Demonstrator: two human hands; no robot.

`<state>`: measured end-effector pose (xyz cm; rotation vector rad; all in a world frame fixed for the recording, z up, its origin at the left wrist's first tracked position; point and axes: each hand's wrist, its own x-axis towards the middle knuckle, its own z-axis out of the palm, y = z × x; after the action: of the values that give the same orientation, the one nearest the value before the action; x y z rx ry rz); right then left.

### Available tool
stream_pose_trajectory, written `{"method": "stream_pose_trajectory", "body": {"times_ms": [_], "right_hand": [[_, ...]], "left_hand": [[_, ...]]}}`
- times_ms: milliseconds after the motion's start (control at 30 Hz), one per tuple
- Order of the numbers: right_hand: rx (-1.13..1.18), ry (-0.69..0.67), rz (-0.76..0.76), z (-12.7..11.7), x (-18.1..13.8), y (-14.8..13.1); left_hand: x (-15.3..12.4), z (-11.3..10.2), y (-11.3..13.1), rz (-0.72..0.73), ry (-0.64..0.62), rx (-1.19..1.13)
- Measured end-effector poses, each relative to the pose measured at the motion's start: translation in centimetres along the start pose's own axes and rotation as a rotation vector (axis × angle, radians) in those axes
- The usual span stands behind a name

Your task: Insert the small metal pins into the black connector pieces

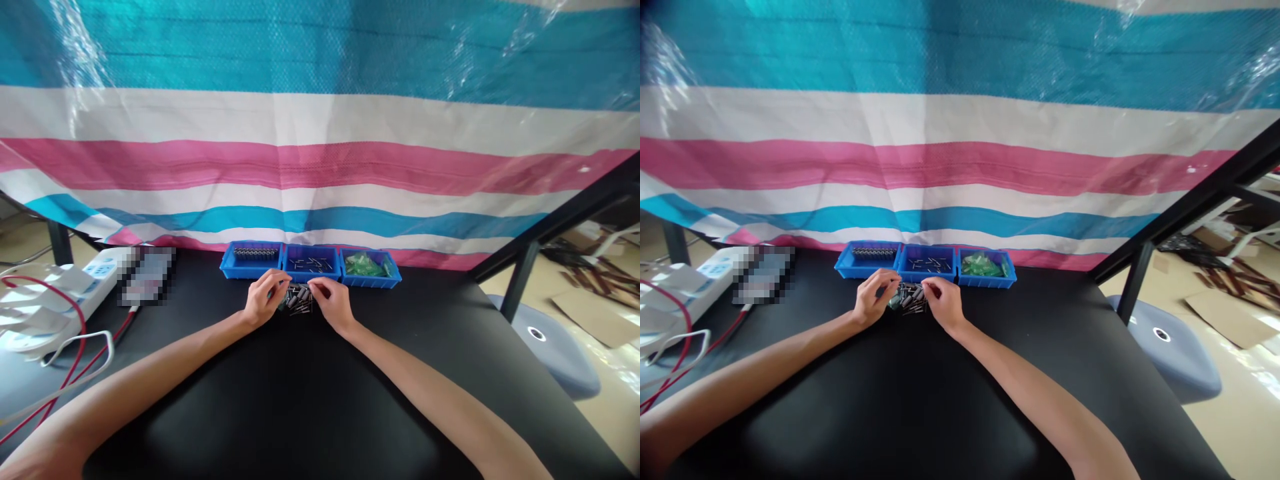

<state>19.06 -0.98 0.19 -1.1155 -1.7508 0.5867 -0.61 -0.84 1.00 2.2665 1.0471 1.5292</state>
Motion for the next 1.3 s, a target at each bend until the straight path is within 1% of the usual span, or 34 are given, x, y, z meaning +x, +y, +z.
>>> {"method": "stream_pose_trajectory", "body": {"times_ms": [67, 133, 233, 333, 467, 600, 767, 900, 1133, 1300], "right_hand": [[-0.133, -0.038, -0.095, 0.25, -0.26, -0.08], [-0.253, -0.062, -0.148, 0.49, -0.47, -0.18], [-0.363, -0.070, -0.136, 0.69, -0.60, -0.26], [-0.378, -0.086, -0.149, 0.68, -0.58, -0.27], [-0.329, -0.128, -0.298, 0.65, -0.65, -0.20], [-0.347, -0.225, -0.402, 0.79, -0.86, -0.12], [-0.435, -0.301, -0.410, 0.88, -1.00, -0.11], [-0.450, -0.348, -0.428, 0.84, -0.94, -0.18], [-0.434, -0.358, -0.430, 0.61, -0.95, -0.56], [-0.434, -0.334, -0.376, 0.38, -0.99, -0.96]], "left_hand": [[0.01, -0.02, 0.01, -0.015, 0.017, -0.004], [-0.01, -0.05, -0.03, -0.016, 0.016, 0.006], [-0.11, -0.07, -0.14, -0.008, 0.008, 0.029], [-0.18, -0.08, -0.22, -0.011, -0.007, 0.035], [-0.16, -0.10, -0.22, -0.014, -0.017, 0.038], [-0.15, -0.11, -0.18, -0.012, -0.019, 0.046], [-0.13, -0.11, -0.14, -0.007, -0.020, 0.037], [-0.08, -0.11, -0.13, 0.006, -0.022, 0.040], [-0.08, -0.11, -0.13, 0.012, -0.018, 0.032], [-0.02, -0.10, -0.03, 0.014, -0.023, 0.039]]}}
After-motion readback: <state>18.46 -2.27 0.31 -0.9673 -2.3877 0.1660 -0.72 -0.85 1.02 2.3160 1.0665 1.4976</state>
